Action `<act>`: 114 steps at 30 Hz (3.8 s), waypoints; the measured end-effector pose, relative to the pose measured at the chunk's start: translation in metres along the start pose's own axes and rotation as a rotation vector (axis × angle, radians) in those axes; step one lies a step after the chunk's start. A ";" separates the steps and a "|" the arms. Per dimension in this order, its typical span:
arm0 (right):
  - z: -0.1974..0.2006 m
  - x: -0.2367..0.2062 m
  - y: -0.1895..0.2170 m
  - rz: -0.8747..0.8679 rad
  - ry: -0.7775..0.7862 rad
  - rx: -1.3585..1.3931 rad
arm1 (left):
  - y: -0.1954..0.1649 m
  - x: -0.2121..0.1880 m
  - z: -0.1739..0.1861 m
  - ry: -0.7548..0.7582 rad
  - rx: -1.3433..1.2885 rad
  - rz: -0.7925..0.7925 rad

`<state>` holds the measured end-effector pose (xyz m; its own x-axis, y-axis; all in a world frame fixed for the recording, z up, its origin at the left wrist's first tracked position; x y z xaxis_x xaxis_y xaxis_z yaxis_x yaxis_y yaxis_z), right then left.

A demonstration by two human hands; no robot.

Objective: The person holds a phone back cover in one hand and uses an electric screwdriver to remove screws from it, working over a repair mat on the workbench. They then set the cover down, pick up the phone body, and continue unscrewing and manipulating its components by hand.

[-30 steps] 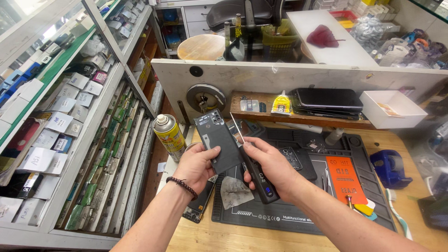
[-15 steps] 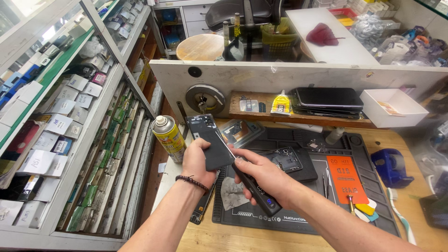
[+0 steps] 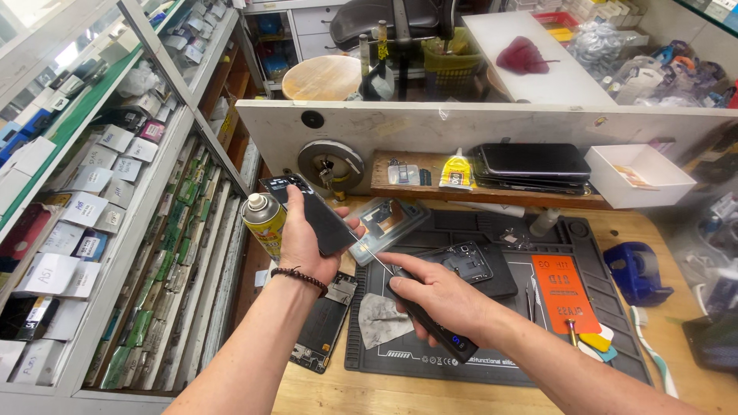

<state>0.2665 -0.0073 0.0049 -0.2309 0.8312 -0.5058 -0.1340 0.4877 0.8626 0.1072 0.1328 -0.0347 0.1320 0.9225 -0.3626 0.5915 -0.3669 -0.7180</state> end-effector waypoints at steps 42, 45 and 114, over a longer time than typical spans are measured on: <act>0.008 0.005 -0.001 0.098 -0.051 -0.159 | -0.005 -0.014 -0.006 -0.018 0.272 0.073; 0.008 0.004 -0.003 0.093 -0.086 -0.197 | -0.003 -0.014 -0.006 -0.017 0.305 0.080; 0.013 0.010 -0.006 0.065 -0.059 -0.135 | 0.017 -0.036 0.002 0.075 0.341 0.320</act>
<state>0.2773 0.0018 -0.0053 -0.1872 0.8757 -0.4451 -0.2502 0.3957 0.8836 0.1106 0.0928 -0.0349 0.3299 0.7579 -0.5628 0.2181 -0.6412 -0.7357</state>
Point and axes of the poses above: each hand's wrist, its own x-axis towards the middle knuckle, its own z-axis out of the back of the hand, y = z × x, the point moved 7 cm from there along x, towards the middle knuckle, and after that the axes turned 4 degrees about x, right-handed, at the moved point
